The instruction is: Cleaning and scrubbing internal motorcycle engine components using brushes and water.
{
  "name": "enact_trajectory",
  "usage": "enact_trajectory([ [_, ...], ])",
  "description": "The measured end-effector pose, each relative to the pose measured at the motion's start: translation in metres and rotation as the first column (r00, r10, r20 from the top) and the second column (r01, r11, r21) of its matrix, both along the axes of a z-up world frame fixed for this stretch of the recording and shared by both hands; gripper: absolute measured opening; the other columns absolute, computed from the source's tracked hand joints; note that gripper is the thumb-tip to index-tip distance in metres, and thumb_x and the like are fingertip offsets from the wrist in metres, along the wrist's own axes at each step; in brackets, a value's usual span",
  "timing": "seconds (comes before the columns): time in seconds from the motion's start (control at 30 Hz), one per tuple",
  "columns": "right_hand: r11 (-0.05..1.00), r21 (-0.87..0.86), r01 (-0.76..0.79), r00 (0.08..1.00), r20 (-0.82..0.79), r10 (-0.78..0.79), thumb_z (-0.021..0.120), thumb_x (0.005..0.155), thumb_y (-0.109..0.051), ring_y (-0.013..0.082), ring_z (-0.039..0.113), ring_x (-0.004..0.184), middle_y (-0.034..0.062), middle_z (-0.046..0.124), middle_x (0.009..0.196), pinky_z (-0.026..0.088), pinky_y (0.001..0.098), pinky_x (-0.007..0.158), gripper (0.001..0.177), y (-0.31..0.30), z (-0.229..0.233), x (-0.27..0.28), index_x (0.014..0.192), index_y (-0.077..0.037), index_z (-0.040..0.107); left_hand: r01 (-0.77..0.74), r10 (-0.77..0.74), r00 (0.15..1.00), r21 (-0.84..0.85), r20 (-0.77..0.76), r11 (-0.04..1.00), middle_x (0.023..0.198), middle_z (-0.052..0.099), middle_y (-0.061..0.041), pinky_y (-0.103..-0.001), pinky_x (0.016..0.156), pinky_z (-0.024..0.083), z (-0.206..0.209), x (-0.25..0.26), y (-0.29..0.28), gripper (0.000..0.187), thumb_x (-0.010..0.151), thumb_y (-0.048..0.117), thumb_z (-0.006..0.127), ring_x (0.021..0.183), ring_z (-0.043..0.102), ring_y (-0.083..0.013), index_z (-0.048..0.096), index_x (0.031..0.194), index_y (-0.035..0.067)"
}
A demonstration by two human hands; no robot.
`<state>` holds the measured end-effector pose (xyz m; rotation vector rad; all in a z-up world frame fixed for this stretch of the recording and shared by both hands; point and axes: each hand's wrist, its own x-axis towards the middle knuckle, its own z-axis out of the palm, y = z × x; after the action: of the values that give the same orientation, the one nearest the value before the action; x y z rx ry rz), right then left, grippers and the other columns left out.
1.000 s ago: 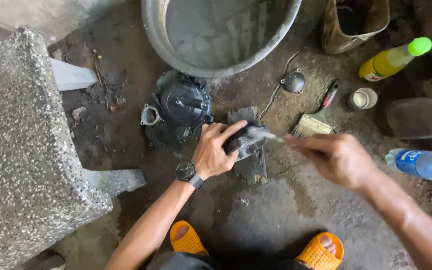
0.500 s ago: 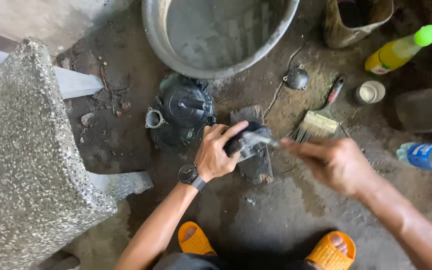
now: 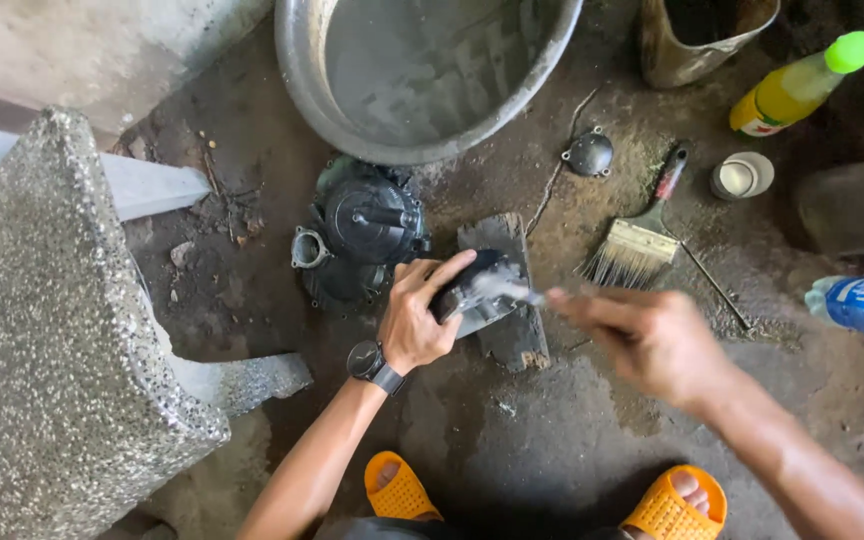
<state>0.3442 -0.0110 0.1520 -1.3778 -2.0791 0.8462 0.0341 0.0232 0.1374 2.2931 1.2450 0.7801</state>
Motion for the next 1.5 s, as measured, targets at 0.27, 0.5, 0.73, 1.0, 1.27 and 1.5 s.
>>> enact_trajectory([
  [0.27,0.996,0.082,0.037,0.973,-0.229,-0.017,0.07,0.086,-0.001,0.0187,0.078,0.075,0.0065,0.079,0.104,0.064,0.0316,0.066,0.037,-0.01,-0.015,-0.014,0.12,-0.014,0.076,-0.022,0.021,0.999,0.024,0.025,0.999,0.113,0.072,-0.018,-0.044,0.093,0.046,-0.008,-0.008,-0.004,0.06,0.08,0.015,0.063,0.101,0.068,-0.0339,0.061,0.14,0.01],
  [0.5,0.837,-0.449,0.314,0.949,0.113,-0.296,0.066,0.098,-0.015,0.023,0.073,0.065,0.0068,0.083,0.097,0.06,0.0316,0.063,0.035,-0.038,-0.068,-0.014,0.131,-0.02,0.076,-0.016,0.014,0.996,0.02,0.082,1.0,0.116,0.07,-0.019,-0.045,0.096,0.049,0.001,-0.009,-0.005,0.061,0.077,0.013,0.062,0.104,0.066,-0.0372,0.062,0.138,0.007],
  [0.73,0.82,-0.519,0.239,0.731,-0.46,-0.504,0.068,0.094,-0.009,0.0066,0.067,0.1,0.0086,0.079,0.121,0.057,0.0303,0.087,0.031,-0.055,-0.065,-0.072,0.124,-0.006,0.072,-0.049,0.048,0.995,0.012,0.084,0.999,0.119,0.071,-0.019,-0.044,0.097,0.05,-0.003,-0.014,-0.003,0.06,0.078,0.012,0.06,0.104,0.067,-0.037,0.062,0.138,0.007],
  [1.0,0.807,-0.533,0.255,0.83,-0.307,-0.465,0.069,0.092,-0.012,0.0045,0.07,0.103,0.0078,0.075,0.122,0.057,0.0267,0.091,0.034,-0.059,-0.077,-0.051,0.126,-0.009,0.073,-0.05,0.048,0.996,0.032,0.073,0.998,0.116,0.073,-0.017,-0.043,0.096,0.05,-0.004,-0.011,-0.005,0.058,0.078,0.01,0.059,0.102,0.069,-0.0345,0.065,0.135,0.007],
  [1.27,0.827,-0.483,0.287,0.811,-0.336,-0.478,0.069,0.094,-0.013,0.0057,0.068,0.097,0.0071,0.079,0.118,0.057,0.0268,0.086,0.03,-0.065,-0.085,-0.054,0.124,-0.007,0.074,-0.061,0.056,0.995,0.059,0.078,0.996,0.115,0.071,-0.018,-0.045,0.096,0.049,0.001,-0.001,-0.01,0.057,0.08,0.011,0.062,0.105,0.068,-0.0362,0.064,0.136,0.008],
  [1.5,0.871,-0.405,0.279,0.652,-0.586,-0.481,0.067,0.1,-0.01,0.0008,0.062,0.097,0.0059,0.076,0.12,0.052,0.0209,0.083,0.028,-0.081,-0.134,-0.064,0.126,-0.002,0.072,-0.102,0.1,0.992,0.033,0.071,0.994,0.11,0.071,-0.018,-0.046,0.095,0.049,-0.013,-0.003,-0.015,0.054,0.084,0.014,0.064,0.102,0.067,-0.0352,0.064,0.138,0.01],
])
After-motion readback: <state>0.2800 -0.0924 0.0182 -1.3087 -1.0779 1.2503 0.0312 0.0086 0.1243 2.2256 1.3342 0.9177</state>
